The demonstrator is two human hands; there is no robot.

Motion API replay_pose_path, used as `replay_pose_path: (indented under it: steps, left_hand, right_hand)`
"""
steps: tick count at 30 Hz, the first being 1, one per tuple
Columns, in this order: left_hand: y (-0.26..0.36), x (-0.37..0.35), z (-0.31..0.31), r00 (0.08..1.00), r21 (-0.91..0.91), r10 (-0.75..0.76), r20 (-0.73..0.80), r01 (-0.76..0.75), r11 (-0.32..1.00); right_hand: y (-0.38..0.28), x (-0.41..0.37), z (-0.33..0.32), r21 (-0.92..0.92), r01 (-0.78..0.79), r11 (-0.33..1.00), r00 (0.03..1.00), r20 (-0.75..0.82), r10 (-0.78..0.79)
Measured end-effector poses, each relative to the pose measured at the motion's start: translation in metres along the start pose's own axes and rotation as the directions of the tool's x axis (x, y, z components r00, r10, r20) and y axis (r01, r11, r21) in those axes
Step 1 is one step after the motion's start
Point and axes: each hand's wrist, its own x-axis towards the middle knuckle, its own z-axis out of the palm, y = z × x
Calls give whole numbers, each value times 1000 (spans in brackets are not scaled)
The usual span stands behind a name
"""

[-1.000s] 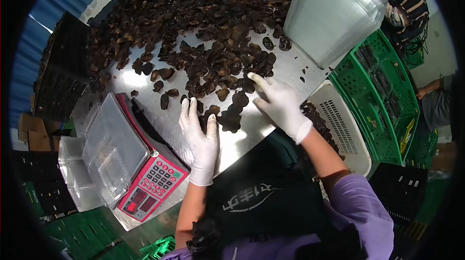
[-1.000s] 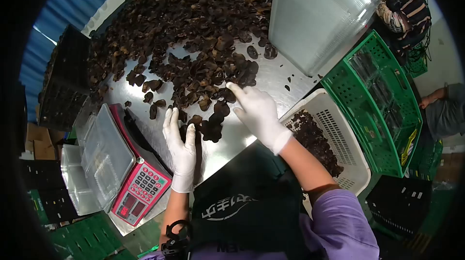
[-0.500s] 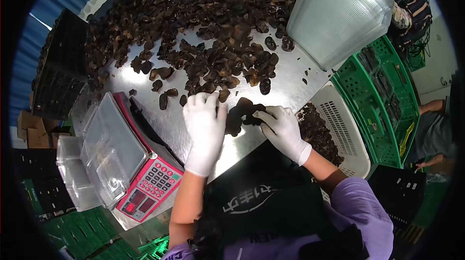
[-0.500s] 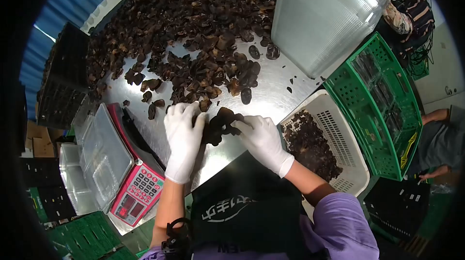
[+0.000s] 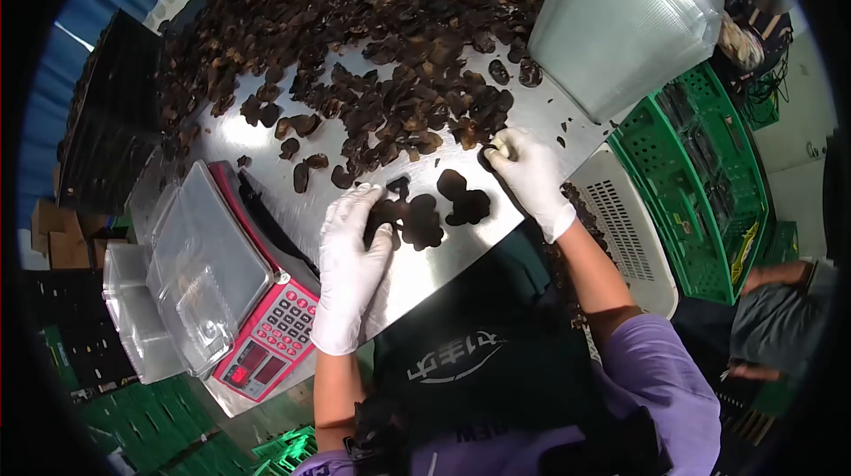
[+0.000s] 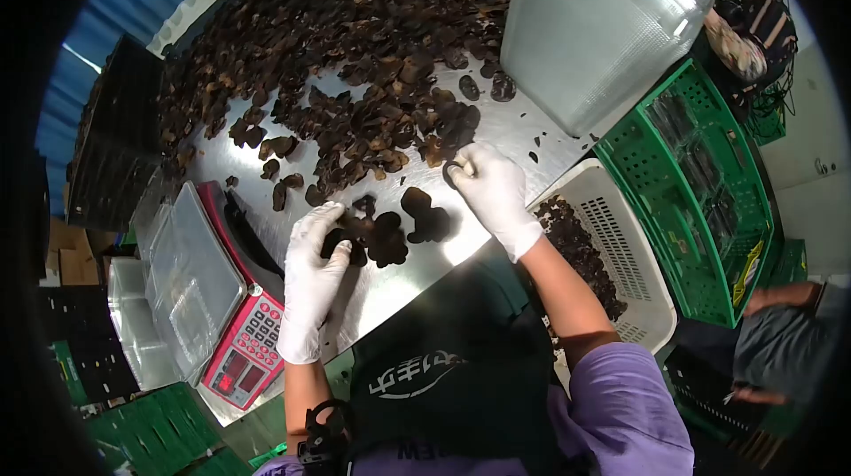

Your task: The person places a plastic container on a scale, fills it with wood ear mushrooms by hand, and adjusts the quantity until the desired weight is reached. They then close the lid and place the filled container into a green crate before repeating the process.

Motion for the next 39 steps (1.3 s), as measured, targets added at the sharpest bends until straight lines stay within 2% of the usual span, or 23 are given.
replay_pose_path:
  steps: [1, 2, 5, 7, 8, 9, 11, 13, 14, 15, 17, 19, 21, 22, 24, 27, 28, 29, 30, 32, 34, 37, 39]
  left_hand:
    - [-4, -5, -3, 999, -22, 2, -44, -3, 1000]
    - [-6, -10, -6, 996, -49, -50, -79, 46, 998]
    - [-16, -26, -9, 987, -36, -124, -103, 121, 992]
    - [-16, -31, -5, 975, -114, -220, -19, 216, 970]
    - [-17, -32, -5, 974, 30, -218, 58, 217, 976]
    - [-18, -32, -4, 975, 82, -195, 110, 186, 979]
    - [-8, -23, -4, 936, 142, -303, 180, 280, 949]
    - [0, -11, -3, 919, 156, -333, 212, 304, 940]
    - [2, -4, -2, 898, 174, -365, 244, 330, 928]
    - [3, 2, 0, 900, 172, -366, 238, 332, 928]
    - [0, 14, 7, 928, 254, -308, 212, 252, 934]
    - [1, 21, 10, 935, 269, -298, 194, 241, 932]
    - [9, 25, 7, 910, 287, -273, 312, 184, 940]
    - [5, 21, 12, 917, 297, -251, 309, 157, 942]
    - [-1, 15, 11, 918, 219, -271, 291, 212, 953]
    - [-11, 23, 8, 913, 153, -318, 257, 286, 946]
    - [-6, 33, 3, 900, 171, -331, 283, 292, 941]
    - [3, 45, 2, 879, 281, -379, 289, 301, 911]
    - [-7, 53, 7, 893, 278, -337, 299, 256, 926]
    - [-15, 60, 10, 908, 276, -289, 305, 206, 939]
    - [-7, 66, 6, 886, 309, -264, 382, 147, 940]
    - [-6, 44, 4, 916, 225, -225, 332, 155, 962]
    - [-2, 24, 0, 909, 183, -245, 337, 192, 964]
  right_hand:
    - [-5, -3, -4, 145, -86, 986, 996, 19, 84]
    - [-6, -10, -6, 257, -75, 963, 996, -32, 86]
    - [-1, -27, -6, 357, -97, 929, 995, 1, 104]
    - [-4, -36, -7, 444, -195, 874, 980, 132, 152]
    - [-9, -38, -11, 407, -189, 894, 974, 192, 119]
    - [-20, -37, -19, 316, -226, 921, 947, 295, 132]
    - [-30, -38, -28, 122, -43, 992, 912, 410, -11]
    - [-39, -37, -25, -32, 2, 999, 856, 517, 15]
    - [-40, -40, -20, -66, 93, 993, 876, 480, -51]
    - [-48, -36, -19, -110, 90, 990, 850, 526, -19]
    - [-57, -31, -14, -74, 104, 992, 849, 526, -50]
    - [-63, -29, -4, -61, 138, 988, 844, 529, -86]
    - [-73, -29, 3, -107, 168, 980, 826, 557, -81]
    - [-76, -30, 2, -79, 149, 986, 808, 584, -75]
    - [-79, -33, 2, -51, 131, 990, 791, 607, -73]
    - [-79, -36, 5, -119, 88, 989, 760, 650, 10]
    - [-79, -36, 7, -96, 60, 994, 781, 624, 13]
    - [-79, -36, 9, -73, 32, 997, 802, 598, 18]
    - [-85, -32, 9, -143, 15, 990, 791, 607, 76]
    - [-85, -29, 12, -130, 1, 992, 798, 597, 77]
    - [-82, -26, 10, -119, -22, 993, 809, 581, 87]
    - [-79, -28, 6, -42, -16, 999, 803, 595, 38]
    - [-76, -32, 6, -112, 72, 991, 801, 599, 10]
